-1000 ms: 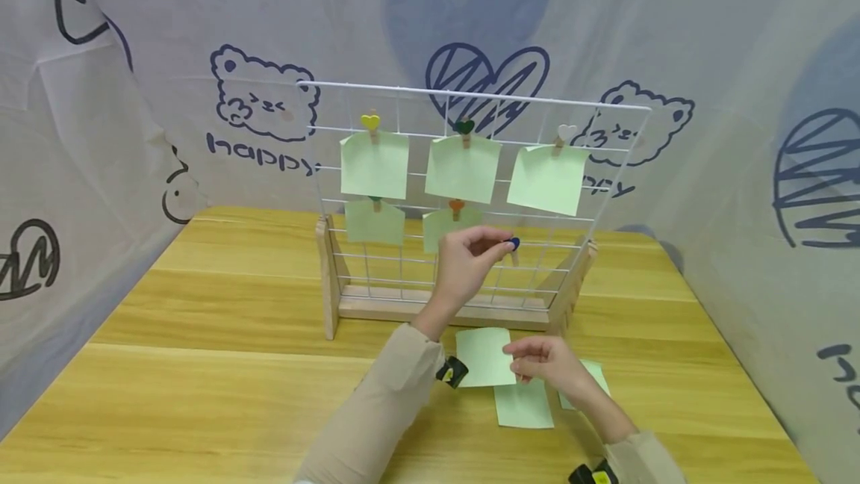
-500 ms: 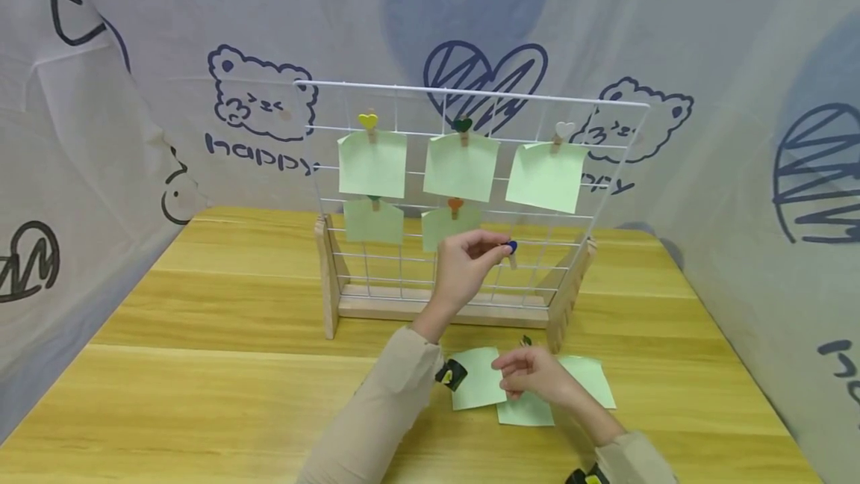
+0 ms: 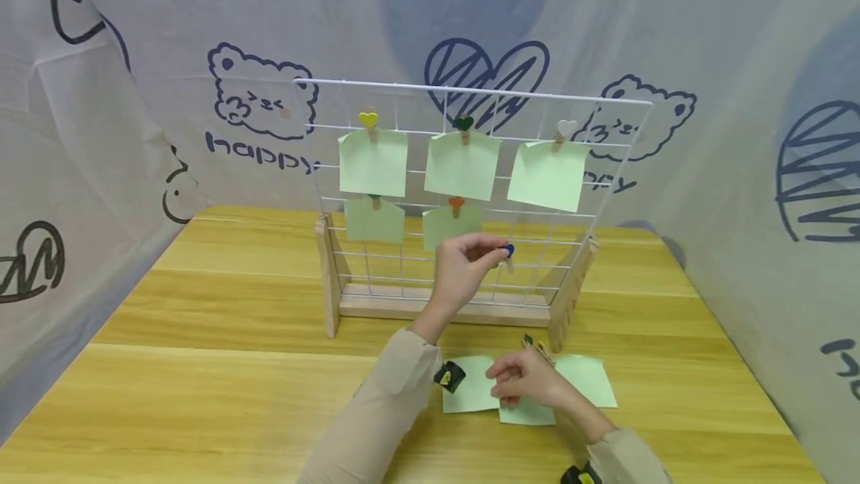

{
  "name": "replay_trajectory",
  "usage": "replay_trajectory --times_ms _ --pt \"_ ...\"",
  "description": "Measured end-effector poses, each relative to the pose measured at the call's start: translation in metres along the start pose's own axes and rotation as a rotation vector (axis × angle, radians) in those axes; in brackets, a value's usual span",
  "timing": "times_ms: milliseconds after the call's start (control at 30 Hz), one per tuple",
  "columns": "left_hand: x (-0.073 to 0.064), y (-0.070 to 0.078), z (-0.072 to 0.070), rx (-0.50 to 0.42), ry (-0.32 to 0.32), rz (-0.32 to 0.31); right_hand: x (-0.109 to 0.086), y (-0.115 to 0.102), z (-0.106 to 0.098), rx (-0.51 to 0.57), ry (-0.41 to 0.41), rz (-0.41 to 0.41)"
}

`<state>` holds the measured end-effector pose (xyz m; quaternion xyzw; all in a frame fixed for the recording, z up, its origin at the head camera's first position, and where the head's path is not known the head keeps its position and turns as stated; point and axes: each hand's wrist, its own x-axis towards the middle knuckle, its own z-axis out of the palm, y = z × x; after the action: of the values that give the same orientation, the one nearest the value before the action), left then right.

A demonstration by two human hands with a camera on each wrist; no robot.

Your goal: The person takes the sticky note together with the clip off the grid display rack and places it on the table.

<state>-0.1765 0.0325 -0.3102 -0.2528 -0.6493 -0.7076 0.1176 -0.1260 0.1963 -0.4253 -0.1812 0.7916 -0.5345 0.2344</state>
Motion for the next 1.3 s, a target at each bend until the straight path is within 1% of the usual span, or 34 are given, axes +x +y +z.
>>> replay_trajectory --times_ms 167,267,433,667,800,867,900,1100,1167,1233,1300 --pt "-0.001 -0.004 0.001 0.002 -0.002 -0.036 0.0 0.001 0.001 -0.033 -0.008 -0.001" --pt "-0.002 -0.006 0.001 -0.012 -0.009 -0.059 -0.001 -0.001 0.002 -0.041 -0.009 0.002" --pt "-0.003 -0.009 0.002 -0.026 -0.024 -0.099 -0.003 -0.005 0.001 -0.087 -0.014 0.001" --pt "-0.003 -0.018 0.003 -0.031 -0.03 -0.176 -0.006 -0.006 -0.004 -0.12 -0.017 0.011" --pt "-0.002 -0.04 0.005 -0.041 -0.036 -0.211 -0.009 -0.005 -0.008 -0.099 -0.013 0.016" --pt "-0.002 -0.049 0.005 -0.05 -0.039 -0.23 -0.01 -0.006 -0.01 -0.087 -0.001 0.017" --pt "-0.003 -0.05 0.006 -0.05 -0.04 -0.233 -0.011 -0.006 -0.011 -0.081 0.011 0.021" --pt "-0.008 -0.032 0.006 -0.037 -0.076 -0.305 -0.017 -0.009 -0.021 -0.05 0.109 0.014" --pt "-0.009 -0.032 0.007 -0.026 -0.091 -0.339 -0.02 -0.009 -0.025 -0.036 0.128 0.013" --pt "-0.01 -0.037 0.008 -0.016 -0.102 -0.369 -0.022 -0.009 -0.029 -0.021 0.139 0.024" --pt "-0.01 -0.047 0.008 -0.004 -0.107 -0.407 -0.024 -0.008 -0.032 -0.005 0.143 0.032"
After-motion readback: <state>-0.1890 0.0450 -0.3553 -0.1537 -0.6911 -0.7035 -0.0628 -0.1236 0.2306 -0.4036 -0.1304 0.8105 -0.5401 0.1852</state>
